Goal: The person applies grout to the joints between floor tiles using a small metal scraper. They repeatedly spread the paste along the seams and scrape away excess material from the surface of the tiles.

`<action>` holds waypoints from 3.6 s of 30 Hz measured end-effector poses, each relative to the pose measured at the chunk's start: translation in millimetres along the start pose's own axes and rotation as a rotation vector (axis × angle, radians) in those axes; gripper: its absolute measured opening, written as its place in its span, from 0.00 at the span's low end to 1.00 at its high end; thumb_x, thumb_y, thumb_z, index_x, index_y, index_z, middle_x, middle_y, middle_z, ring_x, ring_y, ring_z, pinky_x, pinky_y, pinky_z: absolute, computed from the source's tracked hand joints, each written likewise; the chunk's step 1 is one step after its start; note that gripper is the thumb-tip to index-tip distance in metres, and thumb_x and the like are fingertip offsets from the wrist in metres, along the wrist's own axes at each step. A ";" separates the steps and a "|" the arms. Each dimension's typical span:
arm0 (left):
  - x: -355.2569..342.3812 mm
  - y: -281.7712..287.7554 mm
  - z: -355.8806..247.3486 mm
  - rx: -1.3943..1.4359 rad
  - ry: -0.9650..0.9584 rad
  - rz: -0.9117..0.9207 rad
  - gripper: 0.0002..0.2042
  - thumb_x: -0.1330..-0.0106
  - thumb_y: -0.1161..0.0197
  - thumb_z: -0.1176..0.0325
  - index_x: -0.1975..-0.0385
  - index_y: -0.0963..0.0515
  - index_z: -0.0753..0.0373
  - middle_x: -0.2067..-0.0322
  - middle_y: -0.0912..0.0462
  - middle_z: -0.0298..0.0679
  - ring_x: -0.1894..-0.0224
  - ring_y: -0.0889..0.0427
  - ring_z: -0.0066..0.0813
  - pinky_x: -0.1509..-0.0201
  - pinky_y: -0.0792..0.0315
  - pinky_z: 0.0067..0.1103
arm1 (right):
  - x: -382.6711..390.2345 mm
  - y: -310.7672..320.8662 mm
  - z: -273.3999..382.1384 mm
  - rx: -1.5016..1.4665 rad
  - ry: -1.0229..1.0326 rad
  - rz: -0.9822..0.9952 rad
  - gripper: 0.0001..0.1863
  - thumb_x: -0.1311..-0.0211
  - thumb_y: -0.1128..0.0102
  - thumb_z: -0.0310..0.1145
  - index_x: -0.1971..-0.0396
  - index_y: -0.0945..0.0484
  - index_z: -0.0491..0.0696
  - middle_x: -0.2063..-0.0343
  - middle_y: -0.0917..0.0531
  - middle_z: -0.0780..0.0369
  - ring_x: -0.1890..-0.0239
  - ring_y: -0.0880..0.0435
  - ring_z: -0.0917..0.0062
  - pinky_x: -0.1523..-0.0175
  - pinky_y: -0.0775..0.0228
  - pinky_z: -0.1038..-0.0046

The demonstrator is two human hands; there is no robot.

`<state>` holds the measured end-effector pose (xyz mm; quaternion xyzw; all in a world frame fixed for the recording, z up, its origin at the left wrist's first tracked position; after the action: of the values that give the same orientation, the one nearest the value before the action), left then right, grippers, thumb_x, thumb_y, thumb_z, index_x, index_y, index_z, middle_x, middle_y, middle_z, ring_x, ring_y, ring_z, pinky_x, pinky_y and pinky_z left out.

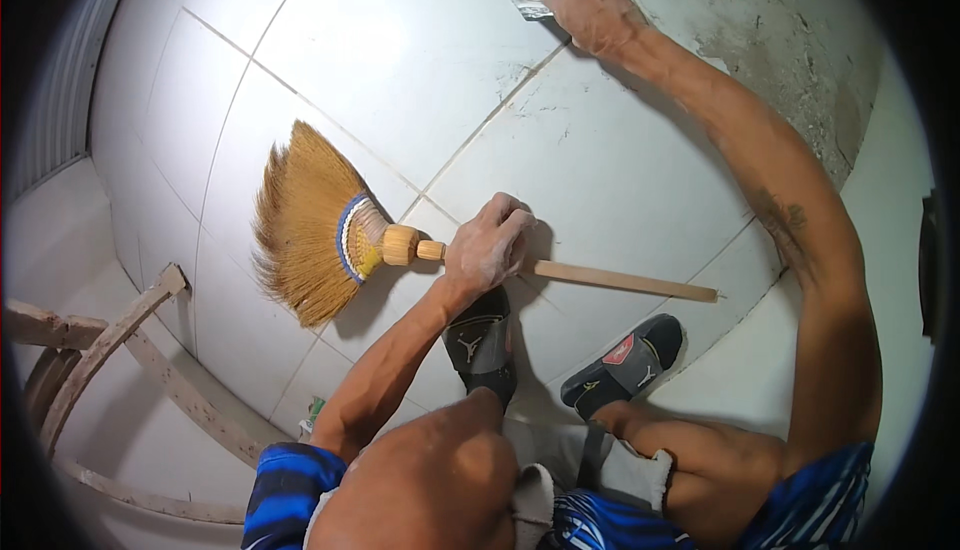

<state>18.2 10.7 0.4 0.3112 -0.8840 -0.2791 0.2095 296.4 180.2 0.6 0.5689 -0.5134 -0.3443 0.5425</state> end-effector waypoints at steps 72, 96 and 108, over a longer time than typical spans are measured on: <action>-249.8 65.2 14.3 -0.718 -0.378 0.037 0.16 0.41 0.44 0.73 0.52 0.23 0.62 0.49 0.27 0.40 0.44 0.28 0.41 0.45 0.21 0.27 | 16.4 -27.8 0.8 -0.032 -0.016 -0.134 0.09 0.48 0.39 0.30 0.68 0.17 0.45 0.67 0.19 0.55 0.61 0.18 0.66 0.59 0.21 0.66; -264.6 78.0 39.8 -0.685 -0.592 -0.120 0.15 0.44 0.41 0.73 0.56 0.20 0.59 0.52 0.23 0.34 0.48 0.24 0.37 0.55 0.18 0.25 | 5.5 -5.2 12.7 -0.061 -0.082 -0.018 0.10 0.48 0.37 0.28 0.68 0.15 0.40 0.65 0.16 0.53 0.62 0.15 0.63 0.63 0.19 0.64; -269.6 80.1 36.4 -0.785 -0.658 -0.042 0.19 0.41 0.43 0.71 0.48 0.21 0.58 0.46 0.24 0.35 0.43 0.26 0.35 0.45 0.21 0.22 | 1.4 5.4 20.5 -0.145 -0.267 -0.045 0.07 0.45 0.41 0.27 0.71 0.14 0.44 0.69 0.15 0.55 0.58 0.15 0.69 0.63 0.19 0.66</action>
<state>157.5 255.9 -30.2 0.1225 -0.7254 -0.6772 0.0156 276.1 174.0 2.5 0.4888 -0.5418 -0.4652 0.5011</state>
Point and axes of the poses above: each hand's wrist, its own x-axis away from the middle knuckle, its own y-axis out of the back of the hand, z = x × y, the point moved 1 cm from there along -x, towards the middle knuckle
